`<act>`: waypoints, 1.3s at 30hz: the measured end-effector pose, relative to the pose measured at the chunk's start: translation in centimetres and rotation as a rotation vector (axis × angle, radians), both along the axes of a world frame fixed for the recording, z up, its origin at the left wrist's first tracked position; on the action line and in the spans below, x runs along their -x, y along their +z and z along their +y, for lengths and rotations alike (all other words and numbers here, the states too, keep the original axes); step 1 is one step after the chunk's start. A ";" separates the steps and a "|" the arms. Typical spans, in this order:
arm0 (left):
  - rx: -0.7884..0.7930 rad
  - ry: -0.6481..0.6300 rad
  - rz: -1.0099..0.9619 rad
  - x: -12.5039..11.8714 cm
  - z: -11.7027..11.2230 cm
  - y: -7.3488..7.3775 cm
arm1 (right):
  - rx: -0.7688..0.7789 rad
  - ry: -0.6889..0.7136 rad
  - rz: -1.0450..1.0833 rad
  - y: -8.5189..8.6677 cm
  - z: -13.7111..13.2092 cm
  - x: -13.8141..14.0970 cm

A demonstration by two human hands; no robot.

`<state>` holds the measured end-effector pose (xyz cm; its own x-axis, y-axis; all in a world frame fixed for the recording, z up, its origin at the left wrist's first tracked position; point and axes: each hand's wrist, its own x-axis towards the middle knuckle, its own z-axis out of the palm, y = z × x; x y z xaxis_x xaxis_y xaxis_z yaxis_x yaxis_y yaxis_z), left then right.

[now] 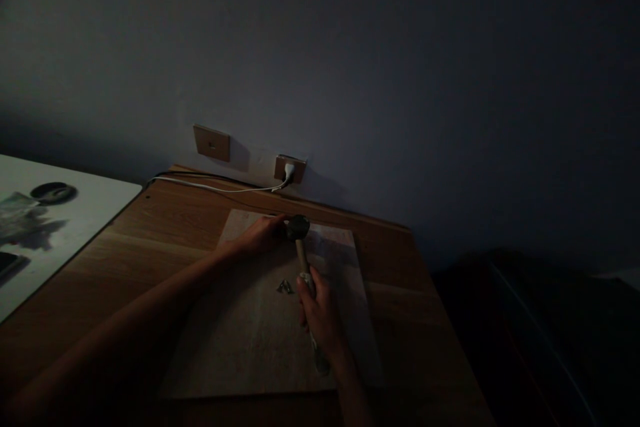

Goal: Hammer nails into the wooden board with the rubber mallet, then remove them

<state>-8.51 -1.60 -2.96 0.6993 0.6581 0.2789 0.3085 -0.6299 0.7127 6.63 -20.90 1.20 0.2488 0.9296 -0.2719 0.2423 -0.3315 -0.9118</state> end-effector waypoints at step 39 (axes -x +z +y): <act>-0.132 -0.364 0.222 0.9 -3.7 7.7 | 0.090 -0.214 0.073 -2.6 -5.0 -1.8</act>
<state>-9.37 -5.30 4.77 0.9313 0.3268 0.1610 0.1861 -0.8067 0.5609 8.43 -25.93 -1.39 0.4146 0.8289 -0.3755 0.0925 -0.4488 -0.8888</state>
